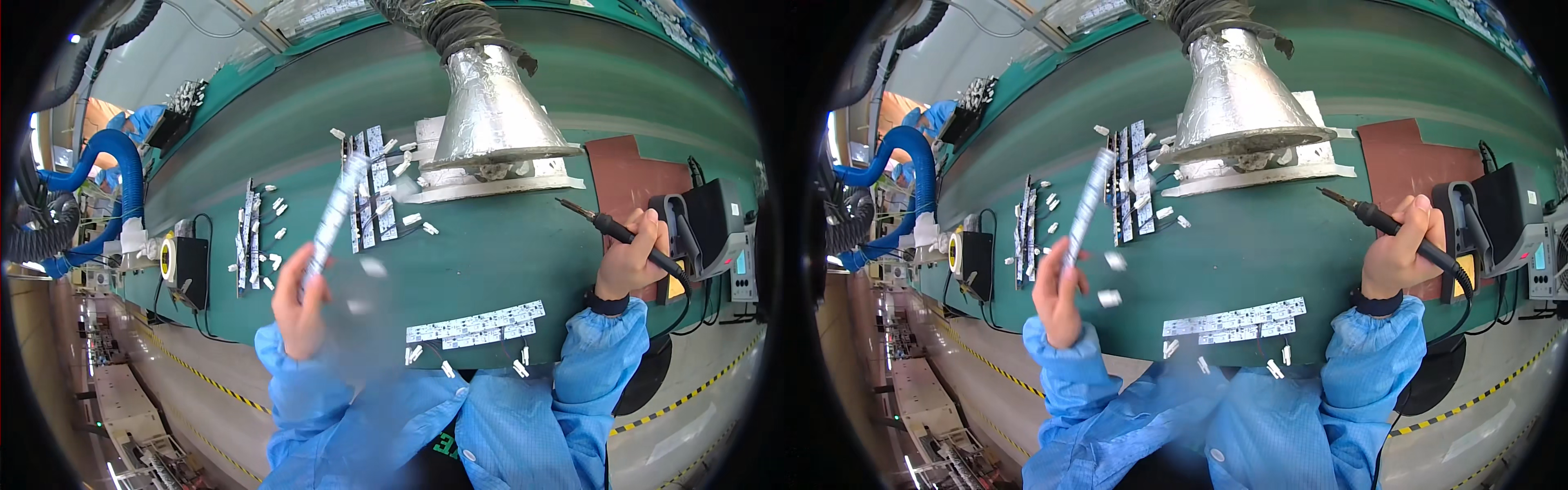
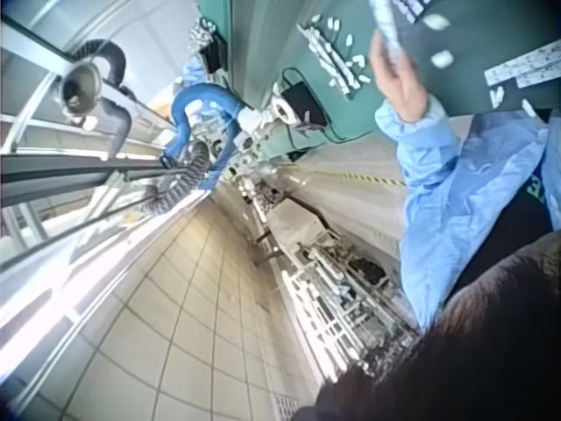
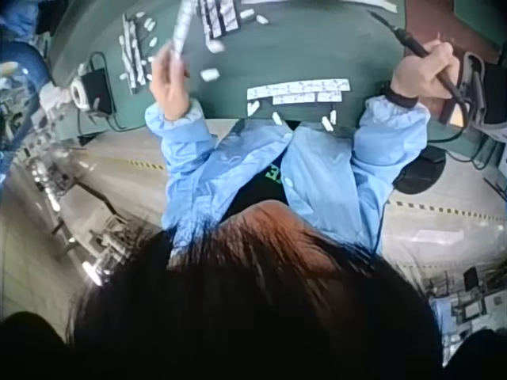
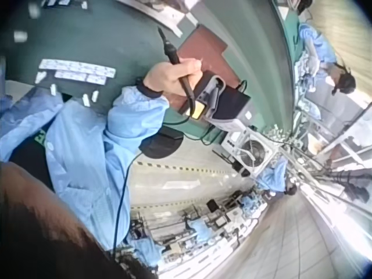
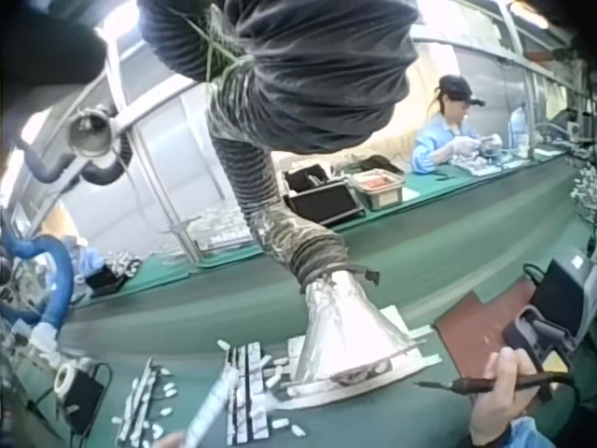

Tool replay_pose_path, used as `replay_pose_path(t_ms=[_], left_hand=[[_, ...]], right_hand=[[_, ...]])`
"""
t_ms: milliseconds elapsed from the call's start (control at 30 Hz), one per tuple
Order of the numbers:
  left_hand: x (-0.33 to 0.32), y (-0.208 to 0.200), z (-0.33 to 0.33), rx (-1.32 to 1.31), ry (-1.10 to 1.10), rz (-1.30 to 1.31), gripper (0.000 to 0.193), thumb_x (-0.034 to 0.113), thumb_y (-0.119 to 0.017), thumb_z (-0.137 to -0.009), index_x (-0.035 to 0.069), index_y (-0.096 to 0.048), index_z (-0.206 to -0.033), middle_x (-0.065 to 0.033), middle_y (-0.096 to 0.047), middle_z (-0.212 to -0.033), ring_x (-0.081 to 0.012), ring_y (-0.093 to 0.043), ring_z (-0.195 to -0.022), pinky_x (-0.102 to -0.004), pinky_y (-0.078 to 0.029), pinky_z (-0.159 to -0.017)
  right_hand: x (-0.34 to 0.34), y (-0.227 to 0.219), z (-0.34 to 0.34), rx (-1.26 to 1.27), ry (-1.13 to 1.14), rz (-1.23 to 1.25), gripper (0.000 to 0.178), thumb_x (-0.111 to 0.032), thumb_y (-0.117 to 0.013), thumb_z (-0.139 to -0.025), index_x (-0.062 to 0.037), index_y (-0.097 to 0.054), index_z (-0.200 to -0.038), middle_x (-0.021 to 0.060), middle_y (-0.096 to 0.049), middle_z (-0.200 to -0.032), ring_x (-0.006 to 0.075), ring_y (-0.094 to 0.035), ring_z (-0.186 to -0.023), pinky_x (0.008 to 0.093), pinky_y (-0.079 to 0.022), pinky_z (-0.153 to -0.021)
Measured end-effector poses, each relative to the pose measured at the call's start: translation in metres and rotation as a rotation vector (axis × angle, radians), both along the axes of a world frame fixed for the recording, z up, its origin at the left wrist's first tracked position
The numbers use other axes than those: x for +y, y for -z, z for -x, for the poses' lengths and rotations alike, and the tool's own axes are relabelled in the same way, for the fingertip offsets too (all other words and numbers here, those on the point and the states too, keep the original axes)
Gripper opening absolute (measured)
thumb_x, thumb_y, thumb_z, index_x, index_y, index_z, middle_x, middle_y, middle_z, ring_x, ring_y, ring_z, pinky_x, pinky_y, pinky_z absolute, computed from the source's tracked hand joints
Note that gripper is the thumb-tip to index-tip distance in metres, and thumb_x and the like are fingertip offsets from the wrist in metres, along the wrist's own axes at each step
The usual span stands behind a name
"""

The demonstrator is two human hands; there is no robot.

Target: Soldering electronic components onto small circuit board strips at an assembly station.

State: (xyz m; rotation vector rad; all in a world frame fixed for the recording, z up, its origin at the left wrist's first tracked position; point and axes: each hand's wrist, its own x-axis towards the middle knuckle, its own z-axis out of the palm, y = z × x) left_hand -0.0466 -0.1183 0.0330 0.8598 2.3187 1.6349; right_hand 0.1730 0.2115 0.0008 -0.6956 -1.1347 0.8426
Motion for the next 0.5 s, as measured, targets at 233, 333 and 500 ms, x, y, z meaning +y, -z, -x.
replay_pose_path(t_ms=[233, 333, 500], left_hand=[[0.05, 0.06, 0.063, 0.164, -0.118, 0.123, 0.037, 0.013, -0.058, -0.098, 0.0, -0.056, -0.133, -0.0113, -0.056, -0.129, -0.0208, -0.054, -0.114, -0.0329, -0.044, -0.098], [0.052, 0.069, 0.069, 0.204, -0.071, 0.18, 0.037, 0.011, -0.056, -0.096, 0.001, -0.058, -0.132, -0.0145, -0.055, -0.132, -0.0274, -0.052, -0.12, -0.0363, -0.041, -0.104], [0.041, 0.065, 0.068, 0.327, 0.03, 0.218, 0.038, 0.012, -0.055, -0.097, 0.002, -0.056, -0.135, -0.0167, -0.051, -0.142, -0.0292, -0.048, -0.129, -0.038, -0.035, -0.11]], right_hand=[[0.006, 0.008, 0.0, -0.024, -0.003, -0.019, 0.038, -0.006, -0.053, -0.097, -0.0051, -0.038, -0.061, -0.0002, -0.039, -0.058, 0.0069, -0.036, -0.051, 0.0231, -0.029, -0.046], [0.005, 0.006, 0.001, -0.029, -0.013, -0.008, 0.039, -0.006, -0.052, -0.097, -0.0053, -0.038, -0.061, 0.0004, -0.041, -0.057, 0.0069, -0.037, -0.05, 0.0229, -0.027, -0.045], [0.002, 0.002, 0.002, -0.025, -0.028, -0.009, 0.038, -0.005, -0.052, -0.096, -0.0054, -0.038, -0.061, 0.0008, -0.041, -0.057, 0.0074, -0.037, -0.05, 0.023, -0.027, -0.045]])
